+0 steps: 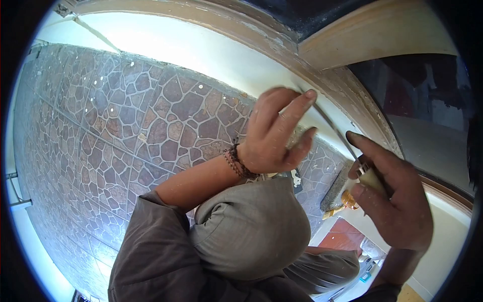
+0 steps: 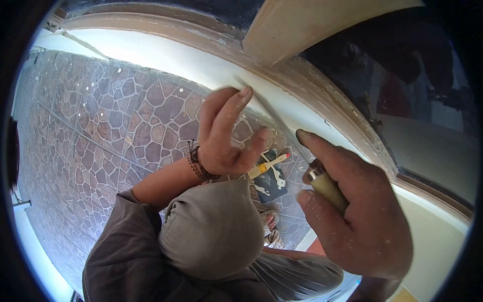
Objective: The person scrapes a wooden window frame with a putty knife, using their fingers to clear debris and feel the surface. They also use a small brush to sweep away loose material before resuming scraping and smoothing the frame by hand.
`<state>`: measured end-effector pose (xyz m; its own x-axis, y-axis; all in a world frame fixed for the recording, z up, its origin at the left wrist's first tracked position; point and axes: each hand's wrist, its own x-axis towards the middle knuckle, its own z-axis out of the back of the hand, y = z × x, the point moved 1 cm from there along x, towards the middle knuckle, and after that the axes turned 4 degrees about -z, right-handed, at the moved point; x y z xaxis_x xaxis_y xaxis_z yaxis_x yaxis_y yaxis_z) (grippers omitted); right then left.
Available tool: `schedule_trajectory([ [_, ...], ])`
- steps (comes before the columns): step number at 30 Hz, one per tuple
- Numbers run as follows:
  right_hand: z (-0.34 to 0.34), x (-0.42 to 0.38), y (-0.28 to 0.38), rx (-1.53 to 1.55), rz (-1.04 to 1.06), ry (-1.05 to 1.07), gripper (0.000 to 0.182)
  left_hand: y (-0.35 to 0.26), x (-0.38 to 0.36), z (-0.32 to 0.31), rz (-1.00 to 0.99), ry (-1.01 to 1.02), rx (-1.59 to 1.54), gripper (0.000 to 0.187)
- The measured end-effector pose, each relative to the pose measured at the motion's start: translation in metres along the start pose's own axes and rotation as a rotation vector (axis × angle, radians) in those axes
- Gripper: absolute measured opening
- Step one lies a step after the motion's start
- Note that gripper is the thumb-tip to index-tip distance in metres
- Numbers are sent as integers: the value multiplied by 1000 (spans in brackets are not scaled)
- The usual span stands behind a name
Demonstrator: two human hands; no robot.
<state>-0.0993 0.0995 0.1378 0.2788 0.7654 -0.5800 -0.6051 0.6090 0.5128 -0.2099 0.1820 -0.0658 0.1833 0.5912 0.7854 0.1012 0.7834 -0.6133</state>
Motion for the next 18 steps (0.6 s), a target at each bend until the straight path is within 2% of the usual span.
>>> schedule_trajectory([
  [1, 4, 1, 9, -46, -3, 50, 56, -4, 3, -2, -80, -60, 95, 48],
  [2, 7, 2, 20, 39, -131, 28, 61, 4, 0, -8, -182, -1, 150, 55],
  [3, 8, 1, 24, 32, -134, 26, 61, 2, 1, -13, -180, -7, 148, 55],
  [5, 11, -1, 33, 47, -10, -112, 62, -4, 4, -27, -148, 32, 72, 58],
  [7, 10, -7, 42, 43, -35, -171, 65, -7, -1, -35, -128, 46, -18, 61],
  [10, 1, -18, 41, 13, 230, -428, 54, -13, -8, -44, -163, 70, -214, 67],
  [11, -5, -14, 37, 3, 234, -425, 54, -17, -10, -45, -162, 59, -212, 67],
  [13, -19, -6, 33, 69, 402, -525, 49, -24, -11, -45, -81, 83, -434, 75],
  [14, -25, -1, 30, 25, 506, -570, 38, -24, -10, -44, -56, 83, -438, 78],
  [15, -24, -3, 31, 18, 508, -567, 38, -23, -12, -42, -55, 75, -438, 78],
  [18, -22, -16, 45, -250, 531, -538, 29, -18, -14, -35, -138, 47, -438, 80],
])
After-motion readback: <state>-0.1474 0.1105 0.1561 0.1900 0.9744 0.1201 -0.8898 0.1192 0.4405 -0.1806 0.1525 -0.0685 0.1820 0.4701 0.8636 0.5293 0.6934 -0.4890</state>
